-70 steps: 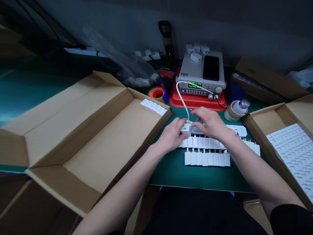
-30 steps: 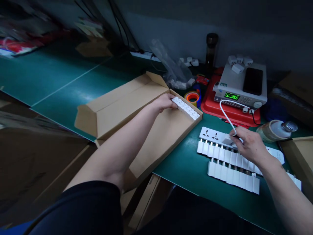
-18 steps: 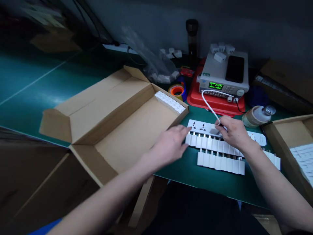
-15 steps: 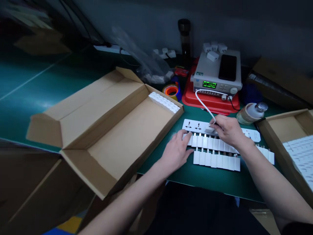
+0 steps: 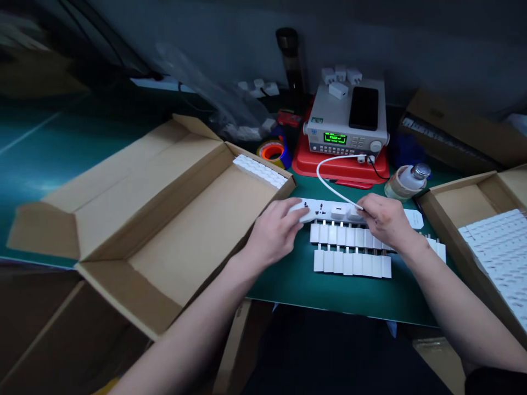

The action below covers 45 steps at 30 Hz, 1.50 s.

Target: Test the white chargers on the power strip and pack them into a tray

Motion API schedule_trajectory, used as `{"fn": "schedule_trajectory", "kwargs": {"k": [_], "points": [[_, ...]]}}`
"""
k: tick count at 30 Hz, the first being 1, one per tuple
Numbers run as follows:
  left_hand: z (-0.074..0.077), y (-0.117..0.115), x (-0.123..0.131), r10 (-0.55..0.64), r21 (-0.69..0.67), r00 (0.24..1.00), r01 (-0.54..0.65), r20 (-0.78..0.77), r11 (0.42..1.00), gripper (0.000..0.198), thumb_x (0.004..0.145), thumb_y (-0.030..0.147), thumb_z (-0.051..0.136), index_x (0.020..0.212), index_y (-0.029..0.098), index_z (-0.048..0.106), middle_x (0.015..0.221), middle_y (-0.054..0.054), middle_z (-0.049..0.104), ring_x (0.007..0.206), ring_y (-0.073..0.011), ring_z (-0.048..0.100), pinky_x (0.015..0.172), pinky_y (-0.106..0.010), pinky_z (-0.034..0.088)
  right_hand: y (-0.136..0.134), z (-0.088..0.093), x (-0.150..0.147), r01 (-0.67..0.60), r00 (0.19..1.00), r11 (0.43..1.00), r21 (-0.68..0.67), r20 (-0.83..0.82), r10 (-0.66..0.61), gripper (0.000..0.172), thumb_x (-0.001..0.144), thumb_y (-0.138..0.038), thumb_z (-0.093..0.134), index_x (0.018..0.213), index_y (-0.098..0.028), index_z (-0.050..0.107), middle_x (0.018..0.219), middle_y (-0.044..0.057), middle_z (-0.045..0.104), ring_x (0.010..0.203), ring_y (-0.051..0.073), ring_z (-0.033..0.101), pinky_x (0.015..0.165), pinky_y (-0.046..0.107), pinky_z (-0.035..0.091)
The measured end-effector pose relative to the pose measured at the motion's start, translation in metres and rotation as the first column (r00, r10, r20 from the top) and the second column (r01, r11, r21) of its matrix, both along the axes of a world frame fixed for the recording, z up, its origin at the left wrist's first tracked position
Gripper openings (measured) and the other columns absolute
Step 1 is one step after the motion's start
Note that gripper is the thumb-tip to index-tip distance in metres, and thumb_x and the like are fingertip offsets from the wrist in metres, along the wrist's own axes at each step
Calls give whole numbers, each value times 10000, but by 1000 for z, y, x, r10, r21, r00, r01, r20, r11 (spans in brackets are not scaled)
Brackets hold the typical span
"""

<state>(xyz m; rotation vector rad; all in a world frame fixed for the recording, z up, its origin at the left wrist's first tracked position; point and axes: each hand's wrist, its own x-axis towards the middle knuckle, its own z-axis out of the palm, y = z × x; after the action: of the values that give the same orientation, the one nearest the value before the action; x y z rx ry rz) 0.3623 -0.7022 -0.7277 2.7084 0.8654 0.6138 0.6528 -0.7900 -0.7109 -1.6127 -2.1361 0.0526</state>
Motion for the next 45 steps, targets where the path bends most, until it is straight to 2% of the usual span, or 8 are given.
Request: {"fn": "schedule_trajectory", "kwargs": {"k": [6,11,18,27,31,34,38,45], "points": [[37,40,65,-265,-47,850,274,-456,960,421,749,-14,541,1037,204,757,1110,-131,682,1070,-329,596,894,-450,533,0,1,1,10,1000,1000,16,12,-10,152,958,-136,480,893,-202,601,905,64,703,787,193,630,662,304,446],[45,48,73,-295,-95,831,284,-471,954,324,783,51,588,1050,160,734,1125,-122,699,1095,-291,619,962,-415,507,-2,-1,0,17,999,1000,14,-37,-17,132,948,-120,505,899,-205,593,915,58,700,799,189,636,669,298,448],[26,55,42,-171,-99,864,140,-473,985,370,829,59,498,1123,117,714,969,-141,715,955,-279,669,780,-376,504,-3,-3,1,-3,997,1000,26,-75,4,149,958,-113,480,909,-209,583,945,62,711,824,192,654,670,302,456],[19,35,63,-203,-73,881,191,-426,979,701,893,242,653,1531,101,399,1333,-195,662,1207,-319,628,979,-425,501,-4,-4,5,8,980,995,103,-201,13,132,967,-142,513,908,-211,609,910,50,713,814,191,670,694,312,492],[7,22,86,-130,-76,944,112,-303,991,398,932,256,641,1315,159,587,1237,-132,707,1148,-304,642,931,-425,507,-17,1,22,160,886,974,157,-458,-72,64,954,-206,581,907,-221,621,940,54,714,859,198,680,724,325,523],[4,18,93,-170,-107,962,150,-215,983,153,925,176,609,1073,183,649,1082,-89,718,1049,-278,648,864,-402,502,-29,2,33,212,823,977,16,-542,-170,26,939,-244,620,925,-228,635,958,41,721,804,186,676,663,315,517],[12,13,97,-305,-205,940,272,-150,940,177,902,185,629,1077,186,605,1079,-88,702,1021,-264,644,872,-401,504,-34,-4,33,196,892,980,-33,-409,-192,71,941,-264,642,886,-220,631,874,30,705,767,185,663,688,321,507],[17,-6,126,-170,-180,929,115,-329,977,443,874,223,663,1286,142,522,1175,-142,691,1105,-323,640,922,-453,507,-25,-10,23,147,989,983,112,14,-150,189,979,-302,592,819,-205,566,788,48,641,698,202,629,602,321,422]]}}
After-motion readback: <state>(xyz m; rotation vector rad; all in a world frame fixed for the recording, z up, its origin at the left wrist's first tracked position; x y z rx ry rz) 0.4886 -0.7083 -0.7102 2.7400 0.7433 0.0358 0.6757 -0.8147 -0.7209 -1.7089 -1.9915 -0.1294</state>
